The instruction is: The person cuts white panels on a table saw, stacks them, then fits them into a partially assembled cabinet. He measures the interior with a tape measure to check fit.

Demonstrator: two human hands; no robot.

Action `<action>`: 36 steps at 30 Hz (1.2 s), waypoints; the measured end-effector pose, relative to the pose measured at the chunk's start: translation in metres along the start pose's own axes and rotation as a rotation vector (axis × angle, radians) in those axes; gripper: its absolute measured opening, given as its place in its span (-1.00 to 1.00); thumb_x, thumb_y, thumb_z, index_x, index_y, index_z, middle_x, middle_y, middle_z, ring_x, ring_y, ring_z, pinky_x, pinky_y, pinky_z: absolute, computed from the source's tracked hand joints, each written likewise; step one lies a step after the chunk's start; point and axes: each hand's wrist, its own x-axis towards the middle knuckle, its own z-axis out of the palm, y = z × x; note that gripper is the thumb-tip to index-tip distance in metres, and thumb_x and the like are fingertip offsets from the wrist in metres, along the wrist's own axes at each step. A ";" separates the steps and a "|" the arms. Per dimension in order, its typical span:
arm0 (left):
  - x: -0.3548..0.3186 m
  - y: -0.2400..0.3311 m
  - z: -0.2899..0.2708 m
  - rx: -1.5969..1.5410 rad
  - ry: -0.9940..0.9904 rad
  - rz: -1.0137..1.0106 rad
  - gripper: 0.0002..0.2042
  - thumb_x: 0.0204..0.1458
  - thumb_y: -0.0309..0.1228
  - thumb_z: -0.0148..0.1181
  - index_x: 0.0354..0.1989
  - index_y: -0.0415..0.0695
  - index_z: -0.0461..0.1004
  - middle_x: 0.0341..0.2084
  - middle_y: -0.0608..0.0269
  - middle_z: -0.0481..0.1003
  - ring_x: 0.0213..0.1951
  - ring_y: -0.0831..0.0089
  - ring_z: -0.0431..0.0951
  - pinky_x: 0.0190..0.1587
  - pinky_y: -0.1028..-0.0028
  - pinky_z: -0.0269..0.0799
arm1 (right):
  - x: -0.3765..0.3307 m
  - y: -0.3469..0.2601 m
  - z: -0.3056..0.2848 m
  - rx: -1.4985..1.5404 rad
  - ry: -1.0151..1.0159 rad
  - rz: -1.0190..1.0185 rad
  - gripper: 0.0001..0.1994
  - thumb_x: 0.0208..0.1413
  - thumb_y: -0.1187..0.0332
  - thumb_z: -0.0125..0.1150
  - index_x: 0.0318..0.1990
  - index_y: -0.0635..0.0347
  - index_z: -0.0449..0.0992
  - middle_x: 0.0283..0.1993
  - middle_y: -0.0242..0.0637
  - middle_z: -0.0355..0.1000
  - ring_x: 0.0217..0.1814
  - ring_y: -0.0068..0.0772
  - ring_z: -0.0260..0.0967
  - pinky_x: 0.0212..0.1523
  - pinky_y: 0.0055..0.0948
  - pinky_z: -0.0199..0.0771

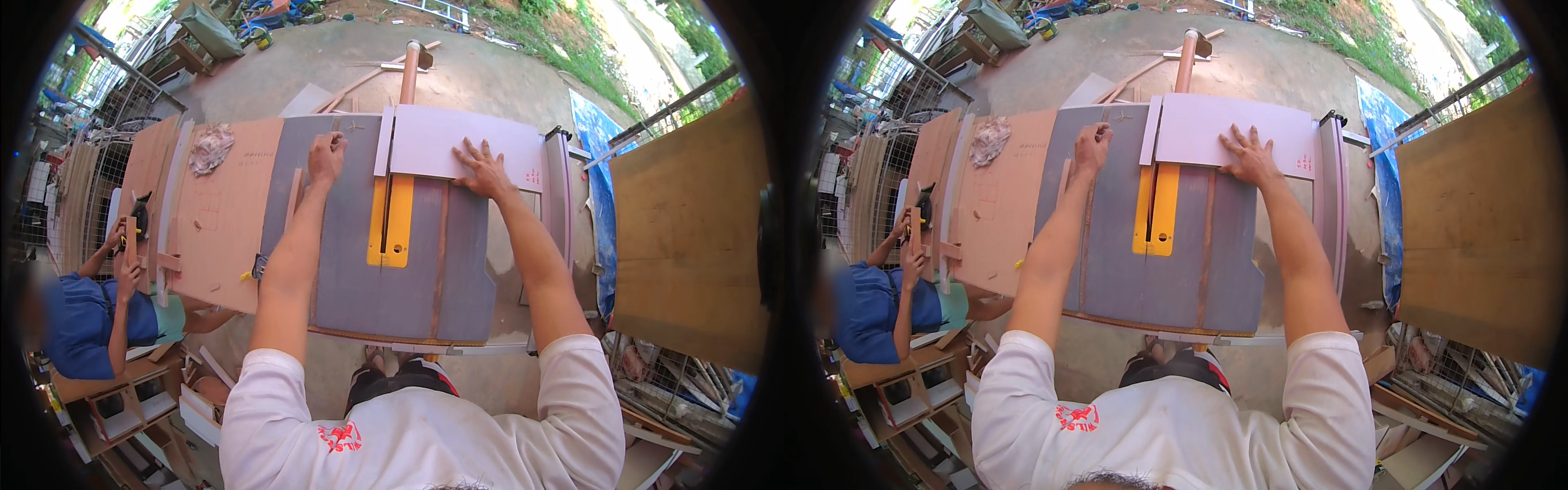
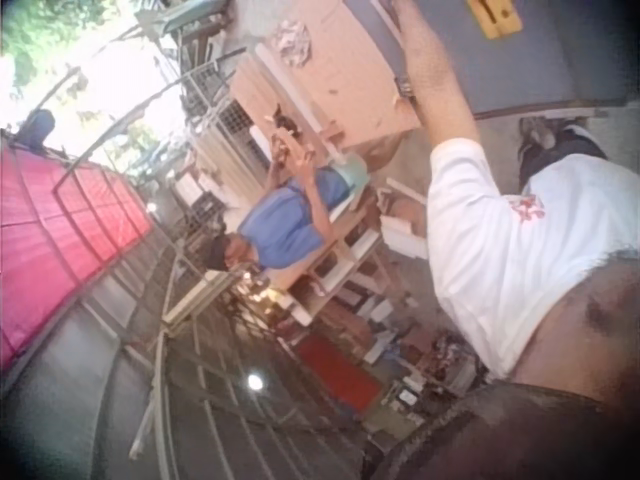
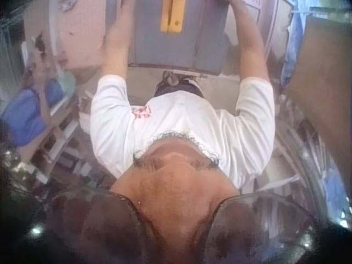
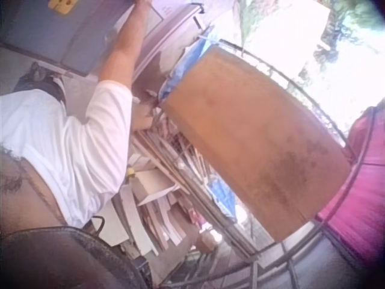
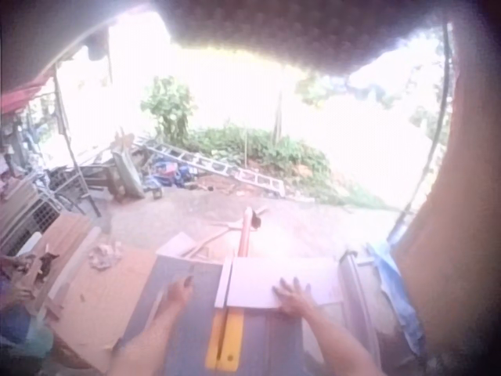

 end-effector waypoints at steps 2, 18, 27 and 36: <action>0.027 0.009 0.002 0.085 -0.181 0.007 -0.70 0.18 -0.26 0.37 0.01 -0.13 0.65 -0.09 0.11 0.63 0.03 0.16 0.61 0.09 0.24 0.53 | 0.006 0.001 -0.004 -0.003 -0.004 -0.002 -0.11 0.09 -0.28 0.35 0.58 -0.55 0.11 0.74 -0.46 -0.24 0.75 0.23 -0.43 0.50 0.68 -0.26; 0.111 0.051 0.109 0.353 -0.429 -0.108 -0.30 -0.02 0.04 0.45 0.30 0.00 0.51 0.13 0.15 0.63 0.27 0.02 0.52 0.30 0.05 0.44 | 0.055 0.028 -0.015 0.046 0.003 0.004 -0.10 0.07 -0.24 0.40 0.57 -0.59 0.11 0.74 -0.44 -0.24 0.75 0.25 -0.48 0.51 0.66 -0.30; 0.136 0.013 -0.033 0.540 -0.206 -0.212 -0.37 0.01 0.02 0.44 0.25 0.01 0.57 0.20 -0.07 0.54 0.22 -0.01 0.56 0.28 0.17 0.48 | 0.053 0.012 -0.029 0.035 -0.046 0.008 -0.09 0.09 -0.27 0.37 0.58 -0.58 0.07 0.75 -0.46 -0.26 0.76 0.14 -0.45 0.55 0.59 -0.32; -0.158 0.030 -0.171 -0.082 0.098 -0.114 -0.55 0.28 -0.33 0.30 0.28 -0.27 0.47 0.01 0.10 0.64 0.02 0.34 0.65 0.10 0.35 0.54 | 0.069 0.039 -0.027 -0.078 -0.021 -0.047 0.26 -0.26 -0.52 0.43 0.63 -0.43 -0.05 0.74 -0.43 -0.22 0.74 0.19 -0.32 0.53 0.62 -0.20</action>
